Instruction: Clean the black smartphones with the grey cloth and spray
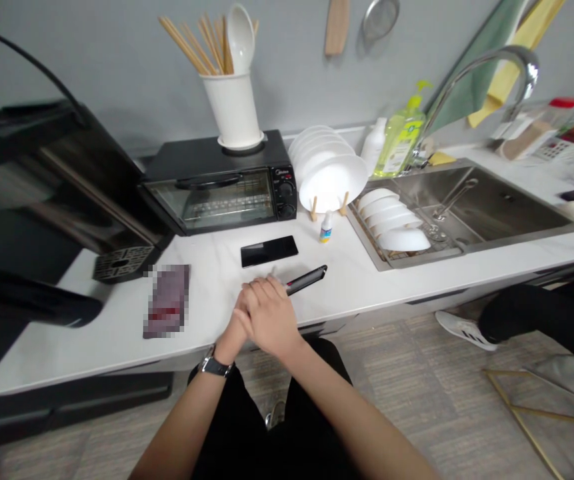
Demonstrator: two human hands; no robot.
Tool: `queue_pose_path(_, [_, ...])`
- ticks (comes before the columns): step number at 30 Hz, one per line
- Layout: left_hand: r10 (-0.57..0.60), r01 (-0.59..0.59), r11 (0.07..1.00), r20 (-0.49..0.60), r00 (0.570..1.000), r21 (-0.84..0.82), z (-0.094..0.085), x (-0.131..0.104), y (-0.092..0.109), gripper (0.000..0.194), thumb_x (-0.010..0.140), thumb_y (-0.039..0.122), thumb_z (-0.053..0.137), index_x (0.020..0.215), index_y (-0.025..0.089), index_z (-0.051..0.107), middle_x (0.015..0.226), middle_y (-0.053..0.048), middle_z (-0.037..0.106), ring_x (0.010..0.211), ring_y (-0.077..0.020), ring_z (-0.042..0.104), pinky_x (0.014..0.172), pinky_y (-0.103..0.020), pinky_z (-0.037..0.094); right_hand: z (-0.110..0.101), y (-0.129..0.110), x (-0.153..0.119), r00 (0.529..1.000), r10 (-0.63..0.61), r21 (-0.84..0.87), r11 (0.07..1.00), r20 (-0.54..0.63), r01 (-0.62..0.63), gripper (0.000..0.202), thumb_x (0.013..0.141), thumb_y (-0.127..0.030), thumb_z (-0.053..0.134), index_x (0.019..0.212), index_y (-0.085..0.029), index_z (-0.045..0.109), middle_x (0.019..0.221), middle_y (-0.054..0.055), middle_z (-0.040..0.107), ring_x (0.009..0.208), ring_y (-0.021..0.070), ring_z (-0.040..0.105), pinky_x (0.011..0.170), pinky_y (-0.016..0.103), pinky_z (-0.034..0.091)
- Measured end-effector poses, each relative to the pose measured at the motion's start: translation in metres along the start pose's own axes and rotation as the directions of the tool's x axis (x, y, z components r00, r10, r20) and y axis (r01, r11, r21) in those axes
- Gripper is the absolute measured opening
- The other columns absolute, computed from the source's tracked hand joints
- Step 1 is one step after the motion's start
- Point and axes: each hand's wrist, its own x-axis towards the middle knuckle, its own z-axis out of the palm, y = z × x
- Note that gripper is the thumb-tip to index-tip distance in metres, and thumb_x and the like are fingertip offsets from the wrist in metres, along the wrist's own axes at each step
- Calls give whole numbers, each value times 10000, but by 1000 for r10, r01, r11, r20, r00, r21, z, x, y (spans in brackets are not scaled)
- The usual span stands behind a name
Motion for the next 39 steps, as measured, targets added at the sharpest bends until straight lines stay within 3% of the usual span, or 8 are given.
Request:
queue_pose_path(3, [0, 0, 1000, 35, 999, -1, -1, -2, 0, 203, 944, 95, 643, 803, 181, 762, 794, -55, 774, 755, -231, 741, 773, -318, 593, -5, 21, -5, 999, -15, -59, 998, 43, 18, 370, 1094, -340, 486, 1328, -118, 668, 1178, 129, 758, 1085, 295, 640, 1001, 445, 438])
queue_pose_path(7, [50, -42, 996, 103, 993, -77, 0, 3, 10, 172, 1013, 254, 664, 1104, 236, 809, 1047, -39, 839, 896, -228, 789, 866, -307, 600, -22, 68, -11, 953, 279, -178, 938, -116, -296, 375, 1107, -260, 388, 1004, -176, 738, 990, 112, 767, 1030, 307, 653, 1028, 482, 400])
queue_pose_path(13, [30, -32, 999, 64, 997, 21, 3, 8, 0, 243, 931, 48, 590, 825, 170, 772, 857, -78, 804, 785, -229, 755, 771, -313, 596, 3, 8, 0, 999, 18, 33, 999, -36, -17, 325, 1088, -306, 464, 1247, -145, 697, 1270, 124, 739, 1259, 280, 593, 1170, 438, 355])
queue_pose_path(21, [39, -36, 999, 92, 995, -35, 3, 3, 5, 169, 985, 194, 639, 939, 212, 800, 896, -28, 822, 811, -208, 769, 804, -289, 597, -17, 56, -8, 955, 271, -93, 955, -120, -283, 376, 1103, -258, 372, 993, -183, 723, 1021, 106, 757, 1064, 289, 633, 1144, 491, 351])
queue_pose_path(25, [15, -16, 1000, 47, 999, 23, 2, 4, -2, 275, 902, 21, 562, 758, 183, 731, 810, -63, 798, 745, -211, 738, 764, -312, 596, 6, 1, -3, 994, 82, 35, 996, -71, -79, 304, 1082, -295, 459, 1224, -160, 692, 1272, 118, 731, 1276, 278, 580, 1243, 463, 285])
queue_pose_path(28, [12, -13, 1000, 73, 997, 24, -1, 3, -3, 275, 882, 2, 568, 763, 182, 739, 798, -63, 796, 740, -217, 740, 759, -314, 600, 1, 15, -8, 1000, -20, 1, 1000, -11, 20, 395, 1086, -369, 470, 1344, -130, 651, 1298, 140, 717, 1217, 301, 590, 1124, 457, 399])
queue_pose_path(33, [29, -22, 998, 107, 994, -62, -1, 4, 8, 159, 991, 220, 664, 1043, 219, 814, 979, -30, 840, 852, -221, 780, 821, -297, 609, -22, 72, -18, 933, 330, -134, 928, -142, -348, 381, 1104, -291, 378, 985, -188, 724, 976, 111, 741, 1006, 300, 617, 1091, 490, 395])
queue_pose_path(39, [23, -23, 1000, 50, 998, -1, -2, 8, 2, 277, 901, 4, 563, 754, 160, 738, 775, -57, 789, 708, -198, 728, 719, -286, 590, 8, -2, -3, 996, 44, 19, 999, -80, -43, 323, 1086, -340, 483, 1260, -153, 680, 1239, 116, 741, 1163, 281, 603, 1195, 463, 334])
